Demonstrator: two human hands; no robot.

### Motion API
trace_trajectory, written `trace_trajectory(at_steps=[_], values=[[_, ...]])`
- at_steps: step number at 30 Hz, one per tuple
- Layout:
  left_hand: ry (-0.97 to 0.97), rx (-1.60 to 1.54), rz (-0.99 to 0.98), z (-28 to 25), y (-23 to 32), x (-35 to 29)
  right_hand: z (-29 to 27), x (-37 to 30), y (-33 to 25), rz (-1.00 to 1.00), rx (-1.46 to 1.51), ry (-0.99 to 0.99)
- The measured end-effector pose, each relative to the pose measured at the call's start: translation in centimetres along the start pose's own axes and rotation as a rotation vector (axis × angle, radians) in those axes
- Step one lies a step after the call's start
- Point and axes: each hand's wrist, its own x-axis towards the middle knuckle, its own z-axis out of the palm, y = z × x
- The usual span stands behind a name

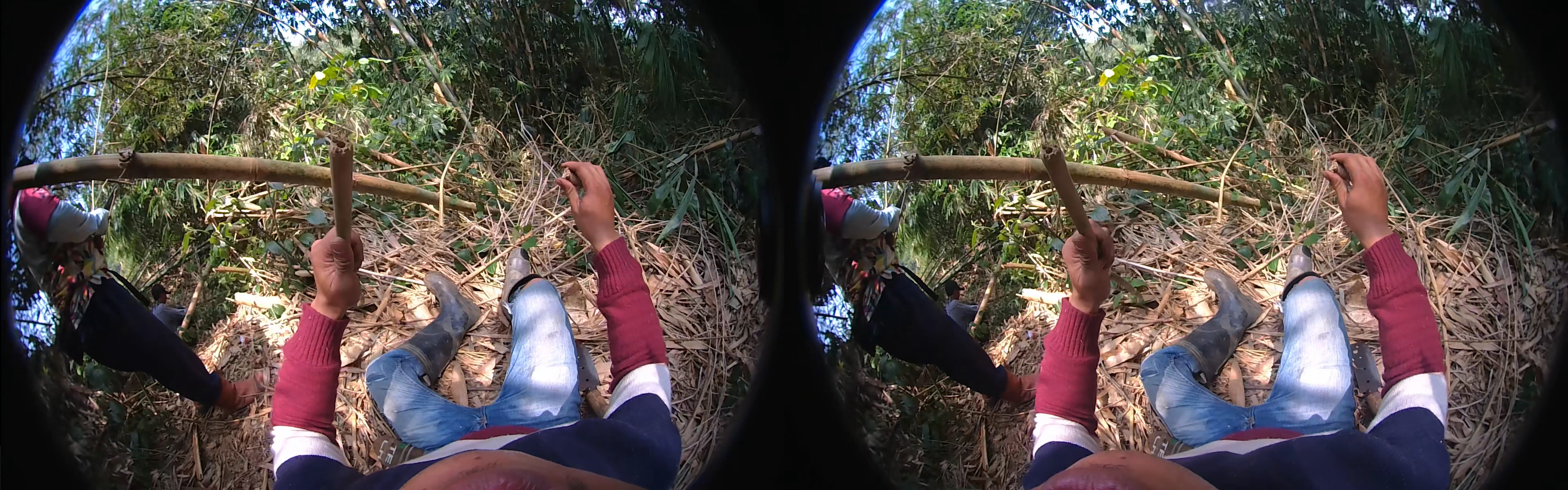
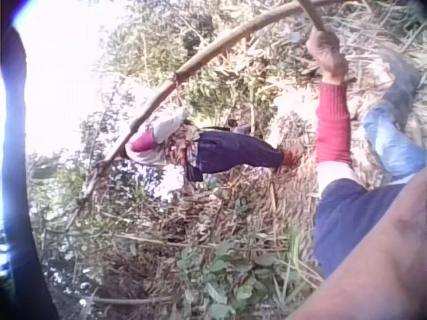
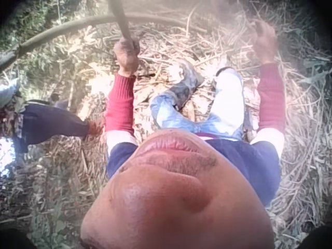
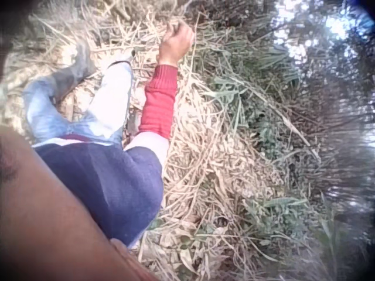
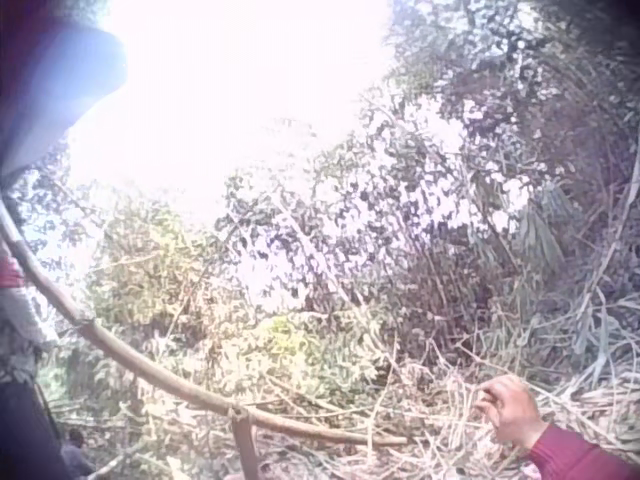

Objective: The person sits on the ground in a bamboo grove and uses a large knife to cut and split bamboo stalks. They repeatedly saw through the stalks and then split the cut sections into smaller pieces.

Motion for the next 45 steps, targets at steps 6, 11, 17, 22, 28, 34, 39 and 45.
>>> trace_trajectory(at_steps=[6,11,17,22,28,34,39,45], values=[[0.035,0.008,0.120,-0.4,1.5,-0.8,0.5,-0.2,-0.3,0.011,0.034,-0.024],[0.106,0.089,0.115,-0.2,1.1,-1.3,0.2,0.7,0.6,0.014,-0.143,-0.088],[0.121,0.125,0.208,0.4,-0.3,-1.4,-1.8,4.4,-10.6,-0.186,0.427,-0.131],[0.164,0.260,0.218,0.3,-1.1,-1.8,-4.9,6.1,-20.3,-0.503,0.956,-0.255],[0.163,0.363,0.362,0.5,0.0,-0.7,-5.1,5.7,-24.5,-0.710,1.005,-0.167],[0.136,0.301,0.261,0.6,-0.1,-0.8,-4.5,6.1,-25.0,-0.741,0.866,0.153],[0.133,0.059,-0.032,0.9,1.3,0.9,-2.9,7.4,-26.1,-0.516,1.068,0.126],[0.299,-0.462,-0.202,-3.2,2.6,5.4,-1.1,5.6,-24.4,-0.313,0.997,-0.038]])
